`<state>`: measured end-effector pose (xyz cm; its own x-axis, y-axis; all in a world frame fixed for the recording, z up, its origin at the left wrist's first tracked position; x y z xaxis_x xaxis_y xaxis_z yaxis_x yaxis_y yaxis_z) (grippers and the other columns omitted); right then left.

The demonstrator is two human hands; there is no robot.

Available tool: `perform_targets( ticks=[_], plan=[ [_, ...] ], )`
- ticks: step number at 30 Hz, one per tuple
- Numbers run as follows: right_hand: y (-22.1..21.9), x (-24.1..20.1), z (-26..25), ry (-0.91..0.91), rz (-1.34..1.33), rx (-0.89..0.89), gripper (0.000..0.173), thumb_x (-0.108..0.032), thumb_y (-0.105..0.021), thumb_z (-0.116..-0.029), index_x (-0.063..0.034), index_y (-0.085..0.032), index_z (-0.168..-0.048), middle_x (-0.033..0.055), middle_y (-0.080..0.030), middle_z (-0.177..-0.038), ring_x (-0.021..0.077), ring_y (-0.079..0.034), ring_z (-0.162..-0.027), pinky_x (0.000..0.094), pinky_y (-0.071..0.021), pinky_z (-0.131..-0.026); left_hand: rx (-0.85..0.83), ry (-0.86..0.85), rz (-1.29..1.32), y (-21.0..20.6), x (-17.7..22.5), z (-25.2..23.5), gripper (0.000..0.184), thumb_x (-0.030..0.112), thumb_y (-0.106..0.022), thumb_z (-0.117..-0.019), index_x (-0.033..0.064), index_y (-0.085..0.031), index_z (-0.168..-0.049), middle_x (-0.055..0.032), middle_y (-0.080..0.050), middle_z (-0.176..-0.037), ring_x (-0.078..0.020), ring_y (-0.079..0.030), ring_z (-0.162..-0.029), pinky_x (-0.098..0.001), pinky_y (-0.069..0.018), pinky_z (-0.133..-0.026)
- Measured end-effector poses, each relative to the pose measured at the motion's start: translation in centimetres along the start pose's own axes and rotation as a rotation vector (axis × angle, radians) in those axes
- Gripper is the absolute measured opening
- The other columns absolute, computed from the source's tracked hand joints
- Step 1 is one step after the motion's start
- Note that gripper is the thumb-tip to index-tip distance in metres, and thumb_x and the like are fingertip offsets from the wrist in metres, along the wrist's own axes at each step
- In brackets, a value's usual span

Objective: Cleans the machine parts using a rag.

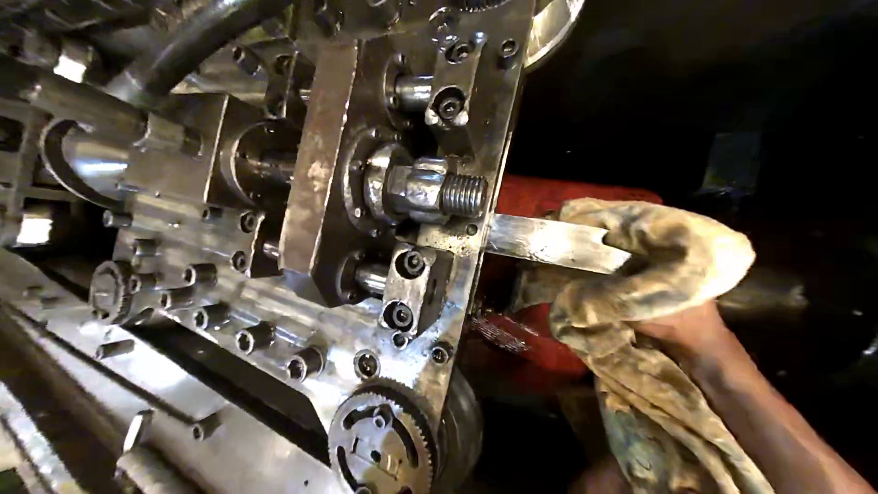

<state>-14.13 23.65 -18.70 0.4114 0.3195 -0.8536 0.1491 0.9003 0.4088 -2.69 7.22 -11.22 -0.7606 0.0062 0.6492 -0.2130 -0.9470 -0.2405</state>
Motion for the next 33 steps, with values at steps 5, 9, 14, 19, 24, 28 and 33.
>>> perform_targets(
  ticks=[5,9,14,19,24,28,33],
  plan=[
    [1.6,-2.9,-2.6,0.190,0.136,-0.135,0.055,-0.014,-0.092,-0.0643,0.0016,-0.068,-0.112,0.0114,-0.071,-0.099,0.0165,-0.067,-0.091,0.0395,-0.0553,-0.083,0.109,0.055,0.025,0.0,0.8,-0.3,0.037,0.011,-0.053,-0.1036,-0.0109,-0.053,-0.133,-0.0147,-0.067,-0.120,-0.0107,-0.065,-0.111,-0.0300,-0.0518,-0.102],
    [1.8,-3.9,-3.9,0.287,0.215,-0.169,0.073,-0.035,-0.093,-0.0583,-0.0160,-0.067,-0.123,0.0012,-0.072,-0.109,0.0130,-0.070,-0.099,0.0424,-0.0603,-0.087,0.157,0.043,-0.013,0.9,1.9,-0.2,0.033,0.012,-0.050,-0.1046,-0.0082,-0.056,-0.130,-0.0125,-0.069,-0.113,-0.0114,-0.067,-0.104,-0.0321,-0.0560,-0.095],
    [2.7,-3.1,-2.4,0.046,0.350,-0.342,0.040,-0.026,-0.086,-0.0777,-0.0129,-0.072,-0.112,0.0087,-0.072,-0.105,0.0239,-0.069,-0.099,0.0555,-0.0550,-0.087,0.157,0.026,-0.094,1.8,4.0,0.6,0.034,0.015,-0.047,-0.1065,-0.0049,-0.059,-0.131,-0.0117,-0.069,-0.117,-0.0107,-0.066,-0.109,-0.0312,-0.0534,-0.100],
    [10.0,-4.2,1.9,-0.344,0.623,-0.505,0.021,-0.017,-0.068,-0.0977,0.0011,-0.072,-0.107,0.0215,-0.070,-0.102,0.0349,-0.066,-0.100,0.0604,-0.0489,-0.091,-0.106,0.036,-0.032,-1.3,4.7,3.1,0.041,0.025,-0.054,-0.1054,-0.0021,-0.056,-0.136,-0.0120,-0.068,-0.122,-0.0126,-0.066,-0.112,-0.0338,-0.0530,-0.102],
    [19.4,-14.0,7.6,0.167,-0.024,0.013,0.019,-0.027,-0.062,-0.0940,-0.0177,-0.066,-0.110,-0.0129,-0.069,-0.093,-0.0058,-0.065,-0.085,0.0154,-0.0564,-0.074,-0.350,-0.302,0.106,-4.4,9.4,8.4,0.059,0.009,-0.073,-0.0911,-0.0118,-0.045,-0.139,-0.0166,-0.069,-0.119,-0.0179,-0.070,-0.107,-0.0374,-0.0580,-0.099],
    [14.9,-20.7,9.2,0.210,0.013,0.162,0.017,-0.022,-0.050,-0.1060,-0.0143,-0.062,-0.116,-0.0123,-0.064,-0.098,-0.0092,-0.059,-0.089,0.0123,-0.0526,-0.080,-0.010,-0.411,-0.047,1.9,13.9,7.2,0.052,0.019,-0.074,-0.0926,0.0090,-0.054,-0.140,-0.0027,-0.072,-0.115,-0.0104,-0.071,-0.100,-0.0320,-0.0617,-0.088],
    [-1.0,-18.4,-3.2,0.006,0.786,-0.556,0.037,-0.032,-0.062,-0.0998,0.0029,-0.070,-0.109,0.0263,-0.069,-0.109,0.0417,-0.065,-0.103,0.0684,-0.0475,-0.090,0.194,-0.426,-0.670,8.9,16.0,3.8,0.062,0.028,-0.069,-0.0961,0.0088,-0.046,-0.150,-0.0143,-0.064,-0.134,-0.0242,-0.063,-0.123,-0.0499,-0.0509,-0.106]
  ],
)
Point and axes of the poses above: each hand's wrist, its own z-axis away from the middle knuckle, its own y-axis out of the back of the hand, x = y × z, the point moved 8 cm from there along -z, towards the middle knuckle
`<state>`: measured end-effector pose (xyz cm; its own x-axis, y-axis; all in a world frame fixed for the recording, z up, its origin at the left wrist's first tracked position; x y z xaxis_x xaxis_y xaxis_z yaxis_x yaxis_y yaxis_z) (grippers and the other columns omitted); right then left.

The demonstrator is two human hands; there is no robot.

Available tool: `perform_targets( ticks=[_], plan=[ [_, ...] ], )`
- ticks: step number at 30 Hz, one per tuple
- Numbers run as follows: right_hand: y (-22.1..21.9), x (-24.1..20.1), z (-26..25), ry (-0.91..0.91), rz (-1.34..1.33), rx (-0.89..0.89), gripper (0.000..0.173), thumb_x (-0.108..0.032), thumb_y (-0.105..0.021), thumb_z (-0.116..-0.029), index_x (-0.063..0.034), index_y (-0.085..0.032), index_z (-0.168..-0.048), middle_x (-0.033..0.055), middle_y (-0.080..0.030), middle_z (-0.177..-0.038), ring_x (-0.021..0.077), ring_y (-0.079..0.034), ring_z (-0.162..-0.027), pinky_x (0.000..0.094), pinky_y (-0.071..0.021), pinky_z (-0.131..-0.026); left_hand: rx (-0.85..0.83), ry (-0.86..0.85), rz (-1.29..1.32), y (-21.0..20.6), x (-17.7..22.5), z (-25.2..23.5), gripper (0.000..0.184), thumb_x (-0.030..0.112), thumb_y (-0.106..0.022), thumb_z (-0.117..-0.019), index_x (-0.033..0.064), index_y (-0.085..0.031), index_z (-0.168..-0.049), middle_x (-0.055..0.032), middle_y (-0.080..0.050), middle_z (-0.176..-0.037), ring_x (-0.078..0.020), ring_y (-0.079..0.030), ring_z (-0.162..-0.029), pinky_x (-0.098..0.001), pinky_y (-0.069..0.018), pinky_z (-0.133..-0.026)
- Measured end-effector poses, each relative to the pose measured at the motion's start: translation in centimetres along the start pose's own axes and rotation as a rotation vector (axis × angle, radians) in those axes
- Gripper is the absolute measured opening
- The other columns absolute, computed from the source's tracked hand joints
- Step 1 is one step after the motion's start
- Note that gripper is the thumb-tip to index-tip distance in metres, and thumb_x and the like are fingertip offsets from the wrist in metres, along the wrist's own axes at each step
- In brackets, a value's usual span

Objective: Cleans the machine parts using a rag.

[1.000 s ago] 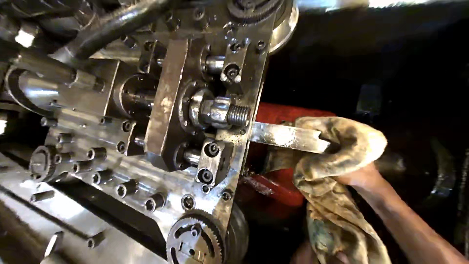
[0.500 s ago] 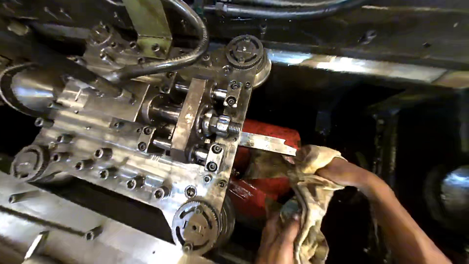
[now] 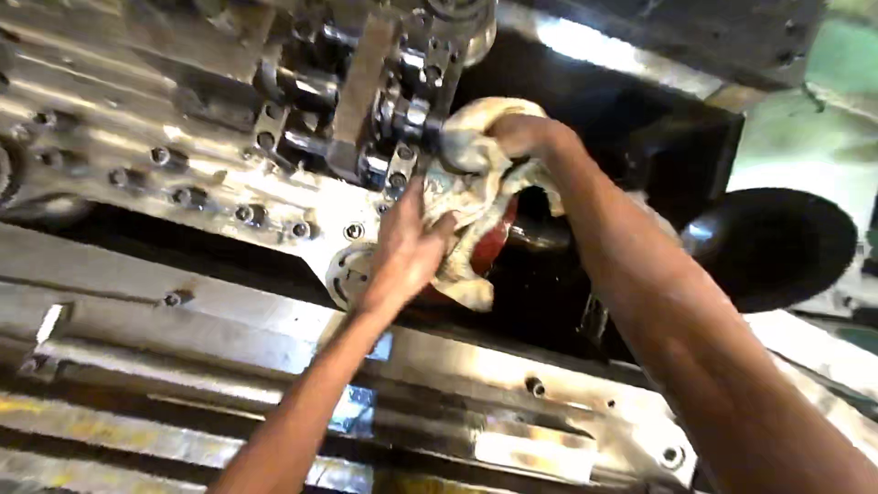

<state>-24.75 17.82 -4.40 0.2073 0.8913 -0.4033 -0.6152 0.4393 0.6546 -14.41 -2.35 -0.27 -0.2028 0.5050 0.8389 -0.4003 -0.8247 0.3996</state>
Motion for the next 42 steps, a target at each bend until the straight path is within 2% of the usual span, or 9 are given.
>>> perform_targets(
  ticks=[5,11,20,23,26,32,35,38,42],
  plan=[
    [-2.6,-1.5,-6.3,-0.126,0.186,-0.109,0.035,-0.037,-0.074,-0.0874,-0.0029,-0.072,-0.092,0.0185,-0.069,-0.091,0.0330,-0.066,-0.083,0.0616,-0.0503,-0.074,-0.017,0.002,-0.250,-0.3,-3.0,2.8,0.047,0.025,-0.067,-0.0992,0.0070,-0.055,-0.141,-0.0168,-0.066,-0.127,-0.0328,-0.067,-0.113,-0.0573,-0.0538,-0.095],
    [-3.3,-2.7,-4.4,-0.116,0.218,-0.071,0.057,-0.055,-0.070,-0.0851,-0.0037,-0.075,-0.109,0.0220,-0.068,-0.121,0.0395,-0.062,-0.118,0.0684,-0.0467,-0.094,0.048,-0.136,-0.340,-2.0,-3.3,3.2,0.048,0.018,-0.066,-0.0982,0.0035,-0.054,-0.142,-0.0180,-0.064,-0.129,-0.0306,-0.066,-0.115,-0.0514,-0.0539,-0.099],
    [-3.4,-3.5,-5.0,-0.078,0.404,-0.148,0.063,-0.057,-0.075,-0.0817,0.0031,-0.073,-0.100,0.0265,-0.068,-0.114,0.0436,-0.064,-0.112,0.0696,-0.0482,-0.089,0.064,-0.209,-0.534,-3.4,-2.5,2.8,0.051,0.017,-0.069,-0.0958,0.0032,-0.055,-0.142,-0.0167,-0.065,-0.131,-0.0318,-0.065,-0.117,-0.0491,-0.0550,-0.099],
    [-3.3,-3.6,-5.5,-0.043,0.516,-0.187,0.069,-0.063,-0.074,-0.0807,0.0034,-0.073,-0.099,0.0268,-0.068,-0.115,0.0439,-0.062,-0.117,0.0675,-0.0440,-0.100,0.055,-0.193,-0.534,-4.4,-2.7,2.4,0.050,0.017,-0.070,-0.0943,0.0053,-0.057,-0.141,-0.0144,-0.066,-0.128,-0.0295,-0.065,-0.116,-0.0467,-0.0553,-0.099],
    [-3.7,-2.7,-5.6,-0.076,0.301,-0.224,0.062,-0.053,-0.081,-0.0790,0.0060,-0.071,-0.096,0.0270,-0.068,-0.108,0.0433,-0.065,-0.106,0.0677,-0.0497,-0.087,0.072,-0.179,-0.531,-4.8,-2.6,2.3,0.045,0.018,-0.068,-0.0951,0.0077,-0.061,-0.139,-0.0124,-0.068,-0.124,-0.0268,-0.066,-0.116,-0.0448,-0.0554,-0.099],
    [-4.1,-1.3,-5.8,-0.114,0.154,-0.302,0.054,-0.043,-0.085,-0.0760,0.0046,-0.070,-0.098,0.0243,-0.069,-0.106,0.0391,-0.066,-0.102,0.0645,-0.0503,-0.085,0.036,-0.154,-0.554,-6.3,-2.4,2.1,0.042,0.018,-0.064,-0.0962,0.0108,-0.062,-0.137,-0.0078,-0.069,-0.125,-0.0234,-0.066,-0.117,-0.0417,-0.0544,-0.101],
    [-5.5,0.4,-5.1,-0.060,0.142,-0.324,0.044,-0.040,-0.083,-0.0799,-0.0002,-0.074,-0.094,0.0212,-0.071,-0.102,0.0376,-0.067,-0.099,0.0640,-0.0511,-0.085,-0.012,-0.043,-0.413,-7.0,-2.0,2.1,0.039,0.018,-0.060,-0.0984,0.0111,-0.063,-0.137,-0.0064,-0.068,-0.128,-0.0199,-0.063,-0.122,-0.0387,-0.0508,-0.107],
    [-7.0,4.1,-4.1,-0.023,0.128,-0.308,0.044,-0.045,-0.080,-0.0805,-0.0033,-0.075,-0.094,0.0194,-0.072,-0.100,0.0378,-0.069,-0.097,0.0657,-0.0522,-0.085,0.190,0.161,0.052,-8.0,-3.9,1.9,0.033,0.013,-0.058,-0.0981,0.0057,-0.065,-0.129,-0.0082,-0.070,-0.122,-0.0158,-0.066,-0.116,-0.0355,-0.0544,-0.103],
    [-6.7,8.0,-0.1,-0.102,0.098,-0.347,0.043,-0.033,-0.082,-0.0832,-0.0001,-0.072,-0.109,0.0235,-0.070,-0.109,0.0410,-0.066,-0.107,0.0654,-0.0491,-0.093,0.351,0.699,0.517,-11.7,-8.0,1.6,0.040,0.017,-0.057,-0.1043,0.0009,-0.053,-0.141,-0.0218,-0.056,-0.140,-0.0315,-0.054,-0.131,-0.0504,-0.0455,-0.108]
  ],
)
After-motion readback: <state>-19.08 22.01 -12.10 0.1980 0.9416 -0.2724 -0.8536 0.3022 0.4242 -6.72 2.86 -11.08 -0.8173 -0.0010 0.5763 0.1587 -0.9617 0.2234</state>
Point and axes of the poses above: each hand's wrist, its own z-axis away from the middle knuckle, its own y-axis out of the back of the hand, x = y × z, the point moved 8 cm from there along -z, towards the middle knuckle
